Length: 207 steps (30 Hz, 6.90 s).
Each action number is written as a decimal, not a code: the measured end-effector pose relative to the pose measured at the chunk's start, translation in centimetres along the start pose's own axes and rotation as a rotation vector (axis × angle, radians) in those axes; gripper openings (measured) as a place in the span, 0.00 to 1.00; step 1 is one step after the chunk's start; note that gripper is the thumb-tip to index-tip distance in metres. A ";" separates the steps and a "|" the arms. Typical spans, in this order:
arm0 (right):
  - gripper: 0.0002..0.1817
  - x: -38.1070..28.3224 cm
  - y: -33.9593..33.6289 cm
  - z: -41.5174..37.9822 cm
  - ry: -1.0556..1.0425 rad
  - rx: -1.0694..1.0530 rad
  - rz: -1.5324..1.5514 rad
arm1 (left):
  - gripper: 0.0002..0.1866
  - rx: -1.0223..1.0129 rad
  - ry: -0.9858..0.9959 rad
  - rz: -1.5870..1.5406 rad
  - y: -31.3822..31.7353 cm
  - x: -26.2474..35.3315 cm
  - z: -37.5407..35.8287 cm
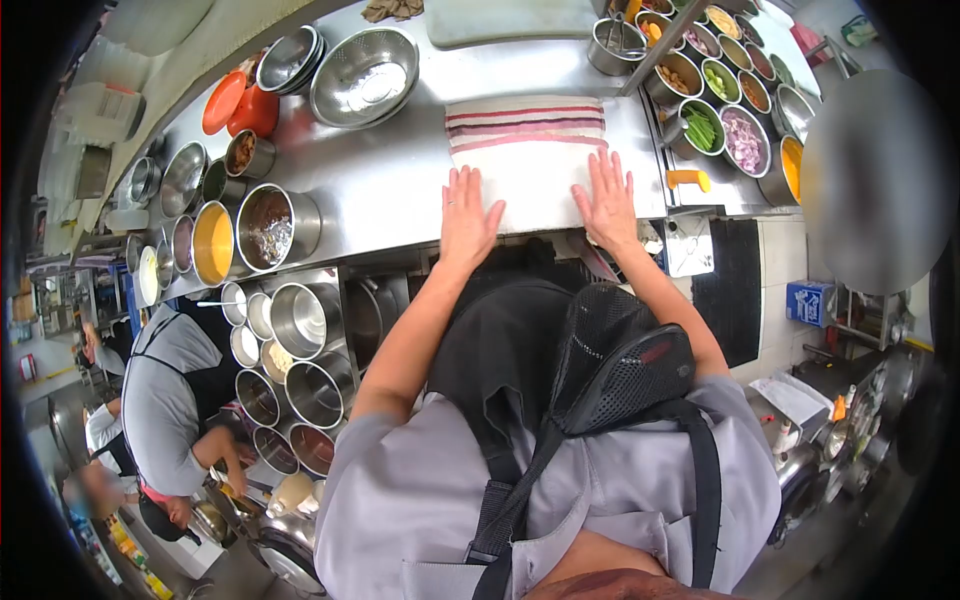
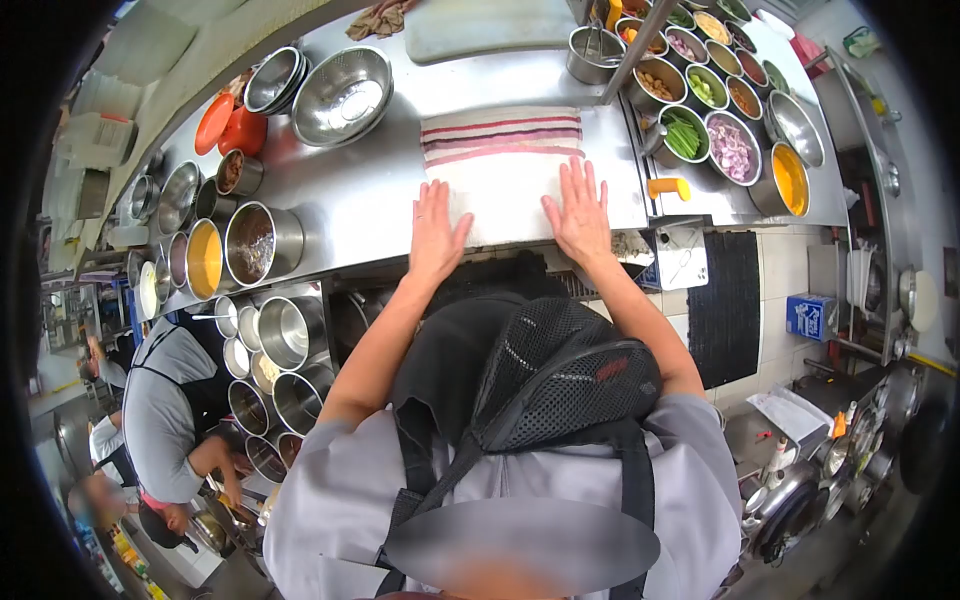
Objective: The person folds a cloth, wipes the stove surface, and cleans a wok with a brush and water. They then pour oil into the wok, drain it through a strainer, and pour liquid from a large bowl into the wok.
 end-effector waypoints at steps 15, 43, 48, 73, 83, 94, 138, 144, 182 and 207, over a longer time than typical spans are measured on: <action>0.48 1.9 3.6 4.2 -0.023 -0.312 0.117 | 0.51 -0.211 -0.026 0.359 5.6 -4.5 3.5; 0.18 12.4 11.6 20.2 0.114 -0.293 0.372 | 0.22 -0.265 -0.649 0.090 10.4 -14.6 19.8; 0.15 14.2 14.0 21.7 -0.006 -0.315 0.320 | 0.13 -0.233 -0.512 0.022 7.3 -12.1 21.0; 0.04 5.5 0.4 4.8 -0.179 -0.168 0.330 | 0.10 -0.117 -0.166 -0.201 -0.7 -8.4 4.4; 0.30 1.9 2.8 5.6 -0.177 -0.165 0.128 | 0.40 -0.264 0.048 0.088 1.7 -4.0 7.2; 0.26 2.8 1.0 4.8 -0.101 -0.058 0.270 | 0.42 -0.205 -0.004 0.096 0.8 -4.8 5.9; 0.41 2.9 5.3 6.5 -0.186 -0.275 0.043 | 0.45 -0.343 -0.124 0.254 5.1 -5.6 6.4; 0.40 6.5 5.5 5.7 -0.186 -0.327 0.167 | 0.45 -0.323 -0.078 0.234 5.8 -5.4 4.6; 0.16 11.2 6.7 14.4 0.809 -0.263 1.041 | 0.17 -0.016 -0.730 -0.422 5.4 -11.7 11.5; 0.21 11.4 5.0 18.2 0.871 -0.514 1.234 | 0.56 0.110 -1.143 -1.224 3.4 -11.2 15.8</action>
Point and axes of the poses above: each hand's wrist, its own z-axis towards the middle knuckle, its own y-axis out of the palm, x = y × z, the point moved 2 cm from there along z, towards the middle knuckle, and after that the axes turned 5 degrees about x, right-handed, at the moved point
